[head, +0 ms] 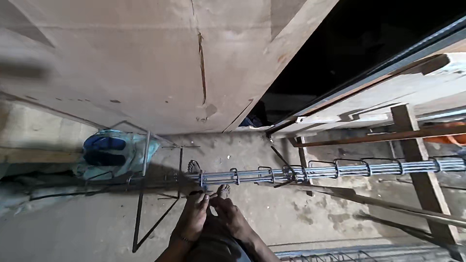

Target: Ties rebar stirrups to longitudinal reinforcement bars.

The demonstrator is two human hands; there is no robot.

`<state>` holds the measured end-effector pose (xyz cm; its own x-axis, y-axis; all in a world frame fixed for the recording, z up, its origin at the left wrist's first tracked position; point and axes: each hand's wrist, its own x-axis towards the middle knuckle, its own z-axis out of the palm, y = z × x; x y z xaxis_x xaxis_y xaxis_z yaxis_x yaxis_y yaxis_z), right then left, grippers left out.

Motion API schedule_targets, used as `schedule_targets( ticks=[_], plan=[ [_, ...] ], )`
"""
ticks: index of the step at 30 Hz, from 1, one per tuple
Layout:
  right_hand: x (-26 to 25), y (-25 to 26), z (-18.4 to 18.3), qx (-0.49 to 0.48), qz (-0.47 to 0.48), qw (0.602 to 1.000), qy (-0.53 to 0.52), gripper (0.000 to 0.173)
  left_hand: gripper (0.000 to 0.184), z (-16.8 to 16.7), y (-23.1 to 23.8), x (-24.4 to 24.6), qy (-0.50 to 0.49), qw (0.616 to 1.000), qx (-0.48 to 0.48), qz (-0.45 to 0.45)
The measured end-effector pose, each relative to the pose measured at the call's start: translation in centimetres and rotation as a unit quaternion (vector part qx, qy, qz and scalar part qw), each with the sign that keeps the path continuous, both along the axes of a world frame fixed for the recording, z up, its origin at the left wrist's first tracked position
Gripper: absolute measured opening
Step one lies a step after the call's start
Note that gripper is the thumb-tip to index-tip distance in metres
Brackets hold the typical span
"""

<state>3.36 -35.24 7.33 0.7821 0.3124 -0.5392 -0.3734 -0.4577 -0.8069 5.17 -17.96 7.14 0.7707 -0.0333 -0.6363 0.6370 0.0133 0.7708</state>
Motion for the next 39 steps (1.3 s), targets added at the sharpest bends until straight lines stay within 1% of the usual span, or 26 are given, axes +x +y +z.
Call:
schedule_targets(
  ticks=[1, 3, 4, 5, 6, 7, 9, 10, 13, 16, 18, 22, 25, 27, 29, 32, 33, 34, 36, 37, 39],
  plan=[
    [0.3, 0.2, -0.2, -0.029, -0.012, 0.999, 0.017, 0.034, 0.029, -0.4, 1.1, 0.8, 0.018, 0.998, 0.02, -0.05],
    [1.1, 0.8, -0.6, -0.123, -0.037, 0.988, 0.082, 0.035, 0.033, -1.0, 3.2, 2.2, 0.091, 0.987, 0.049, -0.12],
    [1.6, 1.1, -0.7, -0.157, -0.043, 0.979, 0.12, 0.038, 0.034, -1.6, 4.0, 2.7, 0.128, 0.982, 0.061, -0.128],
    [2.0, 1.4, -1.0, -0.178, -0.051, 0.971, 0.149, 0.038, 0.035, -2.4, 4.7, 3.0, 0.161, 0.978, 0.07, -0.116],
    [2.1, 1.6, -1.5, -0.185, -0.067, 0.967, 0.162, 0.037, 0.036, -3.3, 5.2, 3.2, 0.19, 0.975, 0.074, -0.086],
    [1.9, 1.9, -2.0, -0.183, -0.098, 0.966, 0.153, 0.034, 0.037, -4.5, 5.4, 3.2, 0.214, 0.974, 0.063, -0.032],
    [1.5, 2.5, -3.2, -0.191, -0.173, 0.961, 0.105, 0.031, 0.04, -6.9, 5.3, 2.8, 0.247, 0.965, 0.02, 0.092],
    [1.6, 2.6, -3.9, -0.204, -0.184, 0.958, 0.086, 0.031, 0.042, -8.0, 5.1, 2.7, 0.251, 0.958, -0.002, 0.14],
    [2.1, 2.5, -5.6, -0.222, -0.15, 0.961, 0.068, 0.033, 0.036, -10.1, 4.3, 2.7, 0.243, 0.935, -0.043, 0.253],
    [1.9, 2.5, -6.7, -0.213, -0.147, 0.965, 0.049, 0.033, 0.035, -10.8, 3.8, 2.6, 0.228, 0.917, -0.092, 0.314],
    [1.1, 2.5, -6.9, -0.198, -0.157, 0.967, 0.029, 0.035, 0.028, -11.1, 3.5, 2.2, 0.204, 0.918, -0.091, 0.327],
    [-1.5, 2.8, -7.4, -0.13, -0.15, 0.98, -0.023, 0.035, 0.026, -11.7, 2.9, 1.6, 0.166, 0.926, -0.068, 0.331],
    [-3.5, 3.6, -8.2, -0.07, -0.163, 0.983, -0.049, 0.027, 0.022, -11.4, 2.8, 1.5, 0.154, 0.93, -0.058, 0.328],
    [-4.3, 4.3, -9.0, -0.016, -0.196, 0.98, -0.006, 0.025, 0.028, -11.3, 2.9, 1.4, 0.142, 0.935, -0.06, 0.32],
    [-4.6, 5.1, -9.9, 0.034, -0.219, 0.972, 0.072, 0.027, 0.031, -11.9, 2.8, 1.4, 0.136, 0.935, -0.057, 0.324],
    [-4.5, 6.8, -10.7, 0.115, -0.224, 0.946, 0.203, 0.033, 0.033, -12.7, 2.9, 1.3, 0.135, 0.938, -0.044, 0.315],
    [-4.3, 7.4, -10.9, 0.124, -0.218, 0.942, 0.224, 0.034, 0.033, -12.8, 3.0, 1.4, 0.133, 0.943, -0.037, 0.303],
    [-4.3, 7.9, -11.4, 0.099, -0.199, 0.951, 0.213, 0.035, 0.033, -12.8, 3.2, 1.4, 0.131, 0.95, -0.029, 0.282],
    [-4.3, 8.7, -12.4, -0.027, -0.138, 0.98, 0.14, 0.035, 0.037, -12.0, 3.9, 1.3, 0.133, 0.969, 0.004, 0.208],
    [-4.4, 9.1, -12.7, -0.078, -0.115, 0.984, 0.114, 0.038, 0.038, -11.5, 4.2, 1.1, 0.131, 0.976, 0.039, 0.169],
    [-4.6, 9.7, -13.0, -0.136, -0.092, 0.983, 0.076, 0.042, 0.034, -10.4, 4.8, 0.2, 0.112, 0.98, 0.13, 0.097]
  ],
)
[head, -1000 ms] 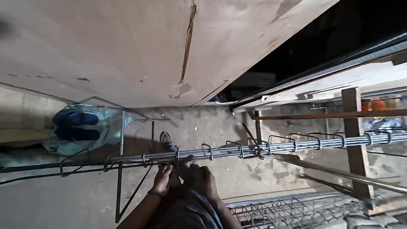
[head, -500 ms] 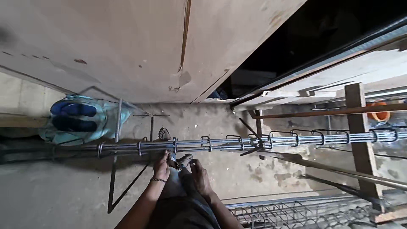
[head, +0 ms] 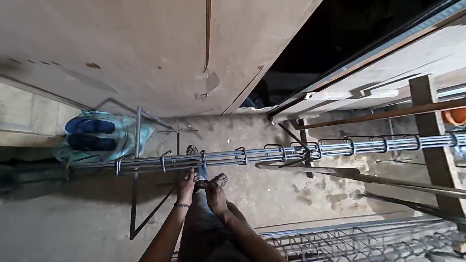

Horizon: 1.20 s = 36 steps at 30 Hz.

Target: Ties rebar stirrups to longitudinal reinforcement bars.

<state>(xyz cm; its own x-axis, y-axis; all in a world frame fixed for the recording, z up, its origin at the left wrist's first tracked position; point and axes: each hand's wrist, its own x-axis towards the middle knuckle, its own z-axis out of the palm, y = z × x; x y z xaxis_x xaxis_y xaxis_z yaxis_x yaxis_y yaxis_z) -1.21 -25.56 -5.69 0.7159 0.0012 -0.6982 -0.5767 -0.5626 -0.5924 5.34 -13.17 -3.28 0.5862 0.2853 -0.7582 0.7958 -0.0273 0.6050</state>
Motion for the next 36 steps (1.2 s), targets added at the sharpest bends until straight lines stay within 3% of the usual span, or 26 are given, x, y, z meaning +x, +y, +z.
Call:
schedule_targets(
  ticks=[3, 5, 9, 13, 15, 17, 19, 22, 25, 28, 32, 36],
  plan=[
    [-0.5, 0.1, 0.4, -0.057, 0.049, 0.994, -0.078, 0.04, 0.027, 0.3, 0.9, -2.1, -0.061, 0.986, 0.091, -0.127],
    [-1.1, -0.1, 0.5, -0.09, 0.077, 0.98, -0.158, 0.035, 0.028, 0.4, 1.2, -2.8, -0.076, 0.978, 0.095, -0.17],
    [-1.4, -0.8, 1.1, -0.162, 0.113, 0.948, -0.248, 0.029, 0.024, 1.1, 1.0, -2.5, -0.085, 0.98, 0.044, -0.173],
    [-1.7, -1.2, 1.3, -0.22, 0.129, 0.918, -0.303, 0.022, 0.014, 0.8, 0.3, -2.5, -0.115, 0.979, 0.055, -0.159],
    [-2.1, -0.8, 1.9, -0.212, 0.109, 0.935, -0.262, 0.022, 0.013, 0.7, -0.7, -2.3, -0.086, 0.996, -0.007, -0.039],
    [-2.0, -0.1, 3.1, -0.139, 0.07, 0.981, -0.117, 0.033, 0.013, 0.6, -1.6, -1.8, -0.051, 0.992, -0.073, 0.084],
    [-2.0, 0.1, 2.8, -0.034, 0.03, 0.999, -0.012, 0.04, 0.014, 0.1, -1.7, -1.5, -0.046, 0.991, -0.085, 0.098],
    [-2.4, -0.2, 0.2, 0.098, -0.057, 0.994, -0.009, 0.037, 0.026, -0.7, -0.1, -1.0, -0.038, 0.997, -0.049, -0.044],
    [-2.0, -0.3, -1.8, 0.093, -0.089, 0.992, -0.008, 0.037, 0.043, 0.2, 1.4, -0.4, -0.048, 0.971, 0.08, -0.218],
    [-1.3, 0.1, -3.2, 0.092, -0.107, 0.99, -0.014, 0.037, 0.028, 1.6, 1.7, 0.3, -0.105, 0.942, 0.192, -0.253],
    [-0.9, 0.8, -5.2, 0.14, -0.151, 0.976, -0.066, 0.035, 0.022, 2.1, 1.7, 0.9, -0.168, 0.913, 0.239, -0.286],
    [-0.3, 1.3, -5.9, 0.166, -0.168, 0.969, -0.074, 0.034, 0.023, 1.3, 1.5, 1.4, -0.172, 0.881, 0.272, -0.348]
  ],
)
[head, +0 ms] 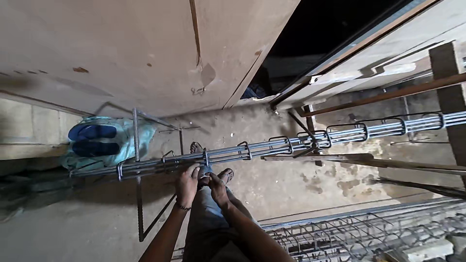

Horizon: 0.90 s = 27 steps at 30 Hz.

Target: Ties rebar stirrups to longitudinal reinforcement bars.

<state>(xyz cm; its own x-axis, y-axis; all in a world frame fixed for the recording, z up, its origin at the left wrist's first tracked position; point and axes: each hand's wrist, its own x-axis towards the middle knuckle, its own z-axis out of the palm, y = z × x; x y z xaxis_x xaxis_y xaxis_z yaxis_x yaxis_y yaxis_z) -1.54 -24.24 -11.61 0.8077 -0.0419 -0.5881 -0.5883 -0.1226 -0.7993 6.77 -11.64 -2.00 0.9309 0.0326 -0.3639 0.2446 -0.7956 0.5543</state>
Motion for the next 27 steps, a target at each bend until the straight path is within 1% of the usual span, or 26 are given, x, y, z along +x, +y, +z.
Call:
schedule_targets(
  ticks=[4, 7, 10, 12, 18, 21, 27],
  plan=[
    [0.5, 0.5, -1.0, 0.014, -0.01, 1.0, -0.011, 0.032, 0.023, -0.6, -0.1, 0.4, -0.009, 1.0, 0.025, -0.006],
    [1.2, 0.9, -1.4, 0.072, -0.048, 0.996, -0.019, 0.03, 0.022, -1.0, 0.0, 0.3, -0.027, 0.999, 0.037, -0.01],
    [1.5, 0.9, -2.0, 0.106, -0.059, 0.992, -0.039, 0.029, 0.021, -1.2, 0.0, 0.2, -0.047, 0.998, 0.04, -0.016],
    [1.4, 0.8, -2.7, 0.143, -0.066, 0.986, -0.051, 0.028, 0.023, -1.4, -0.2, 0.2, -0.044, 0.998, 0.04, -0.014],
    [1.9, 0.1, -3.2, 0.227, -0.044, 0.972, -0.031, 0.028, 0.021, -2.2, -0.8, 0.3, -0.066, 0.997, 0.037, -0.01],
    [2.4, 0.0, -3.5, 0.231, -0.027, 0.972, -0.039, 0.027, 0.019, -2.6, -0.8, 0.2, -0.089, 0.995, 0.034, -0.011],
    [3.4, -0.5, -2.8, 0.192, -0.012, 0.981, -0.002, 0.024, 0.018, -3.2, -0.8, -0.2, -0.122, 0.992, 0.013, 0.007]
  ],
)
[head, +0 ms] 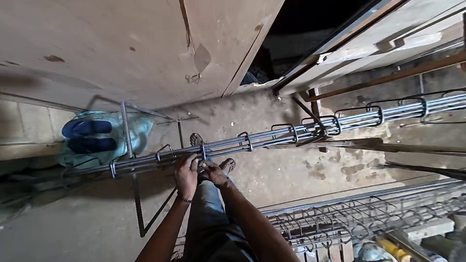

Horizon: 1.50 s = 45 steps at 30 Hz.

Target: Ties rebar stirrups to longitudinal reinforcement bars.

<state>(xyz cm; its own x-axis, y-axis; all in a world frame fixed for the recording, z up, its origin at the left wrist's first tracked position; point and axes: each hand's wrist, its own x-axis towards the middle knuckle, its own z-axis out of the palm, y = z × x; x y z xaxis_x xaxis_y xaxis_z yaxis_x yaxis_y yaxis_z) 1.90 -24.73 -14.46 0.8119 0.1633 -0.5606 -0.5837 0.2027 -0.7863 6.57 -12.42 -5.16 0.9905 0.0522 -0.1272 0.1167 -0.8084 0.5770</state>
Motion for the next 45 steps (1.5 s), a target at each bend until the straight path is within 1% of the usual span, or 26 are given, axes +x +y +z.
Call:
schedule_targets(
  ticks=[4, 6, 8, 11, 13, 15, 18, 20, 24, 25, 29, 31, 34, 36, 37, 38, 40, 42, 43, 45],
  plan=[
    [0.1, 0.5, 0.0, 0.016, -0.013, 1.0, 0.012, 0.025, 0.016, -0.2, -0.1, -0.4, -0.021, 1.0, -0.001, 0.021],
    [0.5, 1.3, 0.7, 0.034, -0.02, 0.999, 0.033, 0.028, 0.014, 0.1, -0.1, -0.3, -0.024, 0.998, -0.015, 0.048],
    [0.6, 2.0, 1.1, 0.039, -0.034, 0.998, 0.027, 0.028, 0.009, 0.2, 0.1, 0.1, -0.021, 0.997, -0.029, 0.074],
    [0.4, 2.4, 1.1, 0.024, -0.041, 0.999, 0.014, 0.028, 0.01, 0.3, 0.3, 0.5, 0.002, 0.995, -0.059, 0.085],
    [0.2, 2.4, 1.1, 0.018, -0.049, 0.998, 0.021, 0.029, 0.012, 0.5, 0.2, 0.4, 0.029, 0.994, -0.076, 0.067],
    [-0.1, 2.4, 1.0, -0.016, -0.062, 0.998, 0.022, 0.027, 0.013, 0.5, -0.1, 0.1, 0.032, 0.995, -0.088, 0.034],
    [-0.6, 2.5, 1.1, -0.101, -0.089, 0.991, 0.012, 0.025, 0.023, 0.3, -1.0, -0.3, 0.028, 0.994, -0.101, 0.022],
    [-0.8, 2.6, 2.0, -0.175, -0.099, 0.979, 0.01, 0.025, 0.028, 0.1, -1.7, -0.3, 0.024, 0.994, -0.106, 0.024],
    [-1.6, 2.9, 4.3, -0.297, -0.086, 0.951, 0.017, 0.025, 0.029, -0.5, -2.9, -0.5, -0.008, 0.992, -0.124, 0.021],
    [-1.7, 2.8, 4.9, -0.313, -0.07, 0.947, 0.023, 0.025, 0.031, -0.6, -3.0, -0.6, -0.013, 0.991, -0.134, 0.024],
    [-1.2, 2.6, 7.4, -0.342, -0.027, 0.939, 0.037, 0.025, 0.05, -0.9, -3.2, -0.8, -0.011, 0.984, -0.173, 0.039],
    [-1.1, 2.1, 8.3, -0.329, -0.005, 0.944, 0.025, 0.027, 0.048, -1.0, -3.5, -0.6, -0.013, 0.984, -0.171, 0.043],
    [-0.6, 0.3, 10.2, -0.327, 0.048, 0.944, -0.006, 0.031, 0.034, -0.9, -4.0, -0.3, 0.0, 0.986, -0.159, 0.04],
    [0.1, -1.3, 11.7, -0.356, 0.111, 0.928, -0.021, 0.031, 0.029, -1.1, -3.8, -0.3, 0.01, 0.985, -0.166, 0.037],
    [0.4, -2.0, 12.0, -0.386, 0.14, 0.911, -0.039, 0.03, 0.029, -1.3, -3.6, -0.4, 0.01, 0.985, -0.17, 0.034],
    [0.5, -2.6, 11.9, -0.426, 0.157, 0.888, -0.079, 0.027, 0.029, -1.4, -3.4, -0.5, 0.004, 0.984, -0.176, 0.028],
    [0.8, -3.6, 11.3, -0.504, 0.172, 0.828, -0.176, 0.024, 0.026, -1.9, -3.0, -0.8, -0.024, 0.983, -0.184, 0.007],
    [1.5, -4.5, 10.5, -0.553, 0.159, 0.778, -0.252, 0.022, 0.024, -2.3, -2.9, -1.1, -0.055, 0.983, -0.175, -0.018],
    [1.8, -4.7, 10.1, -0.568, 0.149, 0.764, -0.267, 0.02, 0.025, -2.3, -2.8, -1.2, -0.064, 0.983, -0.168, -0.032],
    [2.3, -4.8, 9.2, -0.57, 0.117, 0.768, -0.267, 0.017, 0.026, -2.5, -2.6, -1.6, -0.081, 0.985, -0.144, -0.056]
  ],
)
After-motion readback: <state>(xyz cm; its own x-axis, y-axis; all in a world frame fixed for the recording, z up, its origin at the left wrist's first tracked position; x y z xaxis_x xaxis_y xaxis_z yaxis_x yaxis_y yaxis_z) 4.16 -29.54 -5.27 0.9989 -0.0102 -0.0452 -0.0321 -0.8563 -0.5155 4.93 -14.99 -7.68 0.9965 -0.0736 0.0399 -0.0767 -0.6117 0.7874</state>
